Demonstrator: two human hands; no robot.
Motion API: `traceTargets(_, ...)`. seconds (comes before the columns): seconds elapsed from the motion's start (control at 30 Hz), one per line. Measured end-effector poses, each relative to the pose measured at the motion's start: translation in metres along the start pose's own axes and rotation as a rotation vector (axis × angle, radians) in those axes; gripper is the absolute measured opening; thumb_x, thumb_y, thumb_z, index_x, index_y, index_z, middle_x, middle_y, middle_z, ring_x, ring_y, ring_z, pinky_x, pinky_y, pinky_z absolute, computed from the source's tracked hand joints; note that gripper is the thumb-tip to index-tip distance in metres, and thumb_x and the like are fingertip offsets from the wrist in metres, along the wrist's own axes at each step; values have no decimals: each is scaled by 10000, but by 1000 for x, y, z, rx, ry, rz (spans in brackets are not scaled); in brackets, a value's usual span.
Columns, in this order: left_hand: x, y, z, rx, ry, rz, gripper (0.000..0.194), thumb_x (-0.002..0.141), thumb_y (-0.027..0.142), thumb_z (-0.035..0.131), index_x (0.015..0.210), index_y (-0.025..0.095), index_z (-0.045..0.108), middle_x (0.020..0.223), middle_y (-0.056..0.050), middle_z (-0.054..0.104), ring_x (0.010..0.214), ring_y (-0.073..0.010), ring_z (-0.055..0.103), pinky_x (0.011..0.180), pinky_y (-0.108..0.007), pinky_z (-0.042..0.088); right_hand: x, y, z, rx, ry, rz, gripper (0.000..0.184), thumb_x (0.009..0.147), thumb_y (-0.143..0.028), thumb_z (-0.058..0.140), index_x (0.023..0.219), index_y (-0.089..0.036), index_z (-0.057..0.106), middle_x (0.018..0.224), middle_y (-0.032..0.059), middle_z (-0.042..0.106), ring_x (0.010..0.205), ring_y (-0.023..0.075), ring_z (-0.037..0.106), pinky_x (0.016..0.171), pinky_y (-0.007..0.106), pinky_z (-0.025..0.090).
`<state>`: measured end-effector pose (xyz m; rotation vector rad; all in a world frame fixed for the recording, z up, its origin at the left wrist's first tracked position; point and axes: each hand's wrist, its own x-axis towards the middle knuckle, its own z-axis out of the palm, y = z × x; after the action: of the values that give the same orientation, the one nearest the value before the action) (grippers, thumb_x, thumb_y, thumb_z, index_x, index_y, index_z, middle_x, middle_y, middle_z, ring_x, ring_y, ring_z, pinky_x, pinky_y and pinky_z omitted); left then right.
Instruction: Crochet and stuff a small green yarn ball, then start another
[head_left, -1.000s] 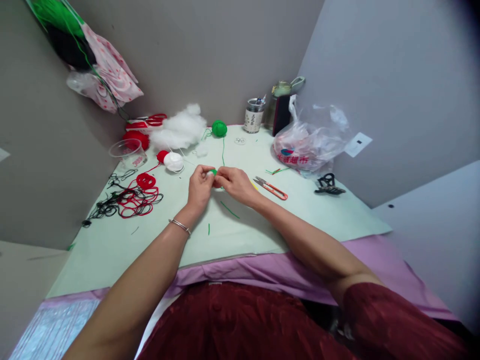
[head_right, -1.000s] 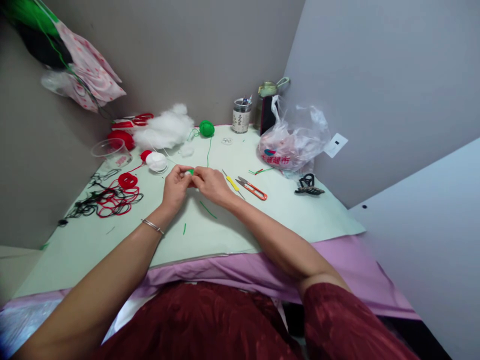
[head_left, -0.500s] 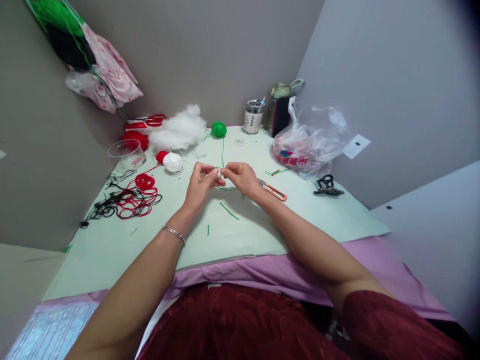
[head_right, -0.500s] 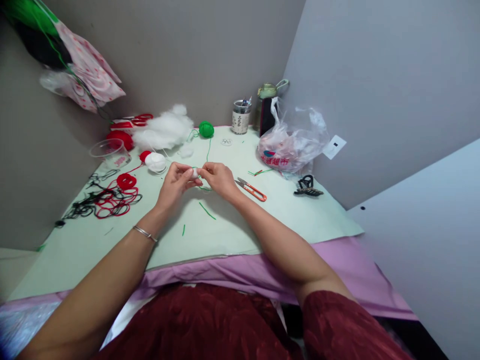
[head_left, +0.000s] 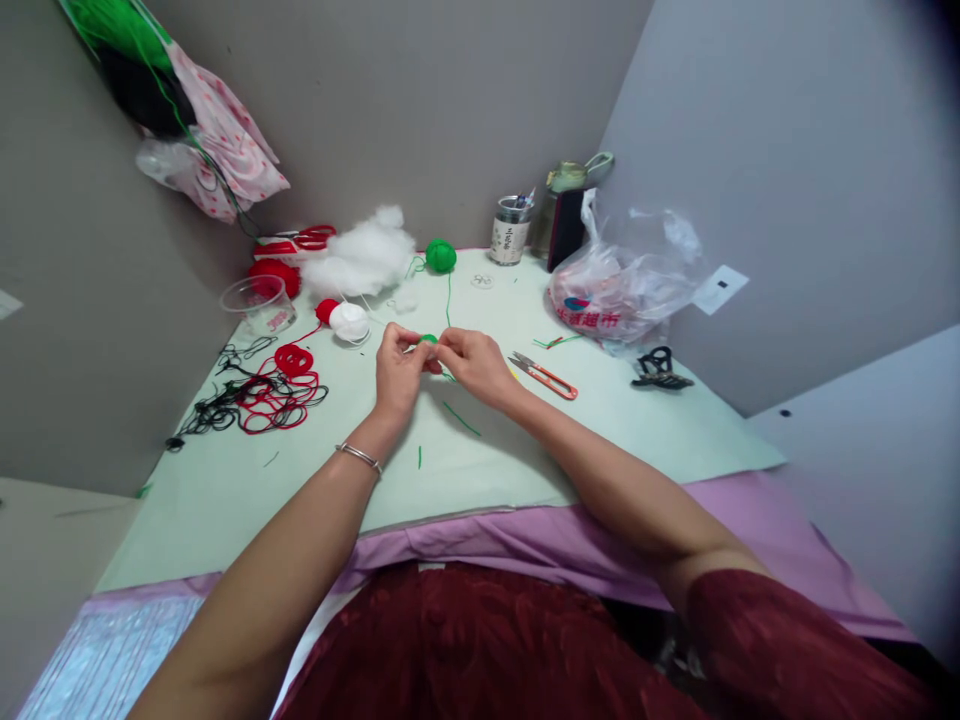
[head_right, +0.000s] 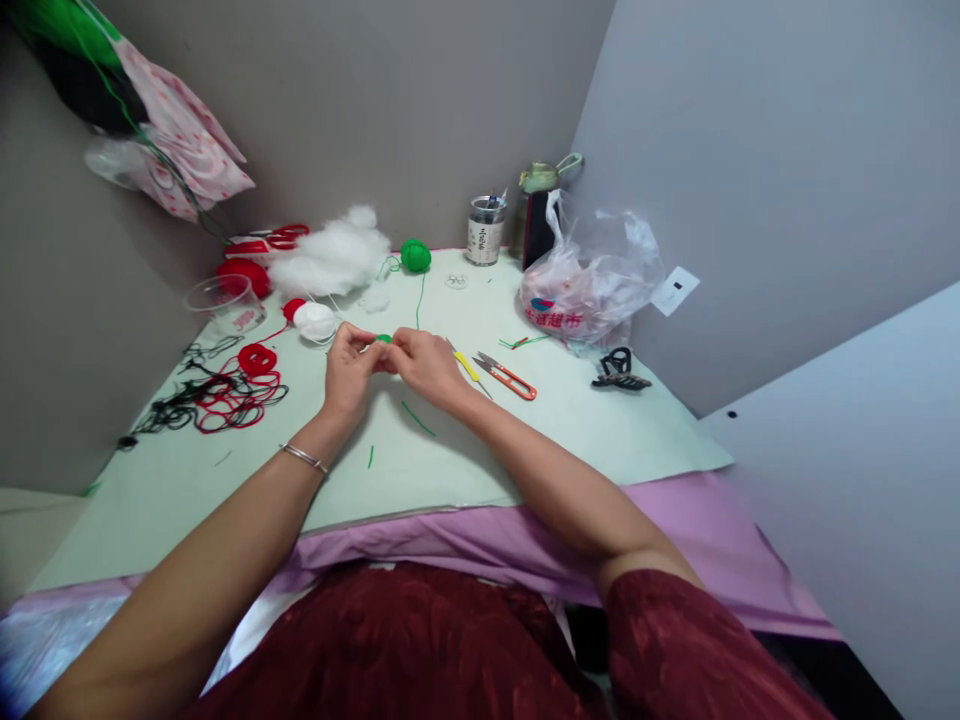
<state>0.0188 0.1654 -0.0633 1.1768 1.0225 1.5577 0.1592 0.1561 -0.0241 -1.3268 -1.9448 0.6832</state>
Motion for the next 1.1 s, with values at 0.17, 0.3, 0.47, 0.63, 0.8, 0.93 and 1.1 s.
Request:
traceTargets(0.17, -7, 5, 3, -43, -67, -4, 385, 814, 352, 827, 888, 230, 469, 817, 41, 661, 624, -116, 700, 638, -272, 619, 9, 11, -2, 29, 30, 63, 289, 925, -402, 573, 715, -204, 590, 614, -38, 585, 587, 120, 443, 588, 261, 288)
traceTargets(0.3, -9, 10, 3, -60, -139, -20, 442, 786, 413, 869, 920, 226, 491, 876, 29, 678, 738, -136, 738, 745, -314, 649, 8, 11, -11, 3, 66, 85, 263, 898, -378, 617, 700, -209, 578, 617, -39, 592, 600, 123, 448, 606, 268, 292)
traceTargets(0.47, -3, 10, 0, -49, -154, -50, 454, 740, 368, 883, 897, 227, 481, 783, 52, 653, 669, -131, 712, 727, -325, 647, 1, 2, -16, -29, 23, 17, 282, 943, -350, 581, 697, -211, 574, 648, -23, 604, 637, 139, 464, 648, 277, 297)
traceTargets(0.63, 3, 3, -5, -33, -41, -50, 413, 692, 278, 859, 839, 223, 477, 739, 75, 580, 630, -103, 631, 581, -224, 579, -3, -4, -5, -32, -22, -42, 176, 916, -296, 623, 762, -212, 605, 678, -21, 605, 661, 148, 467, 675, 280, 282)
traceTargets(0.8, 0, 2, -5, -34, -47, -110, 342, 728, 262, 825, 837, 215, 505, 693, 64, 598, 616, -123, 645, 595, -252, 589, 3, 5, 1, 48, 6, 22, 178, 825, -250, 693, 698, -211, 575, 603, -45, 537, 627, 136, 416, 659, 289, 245)
traceTargets(0.93, -4, 8, -2, -84, -112, -103, 345, 772, 326, 841, 930, 208, 559, 851, 22, 672, 742, -140, 723, 750, -314, 633, 9, 14, -5, 240, 14, 99, 255, 848, -387, 673, 696, -207, 577, 577, -50, 535, 591, 123, 404, 608, 274, 254)
traceTargets(1.1, -3, 12, 1, -146, -160, -70, 447, 710, 338, 922, 1036, 214, 642, 954, 10, 676, 796, -126, 722, 858, -332, 627, 11, 15, -9, 555, -25, 175, 415, 769, -584, 715, 704, -206, 555, 577, -68, 490, 521, 82, 269, 518, 255, 208)
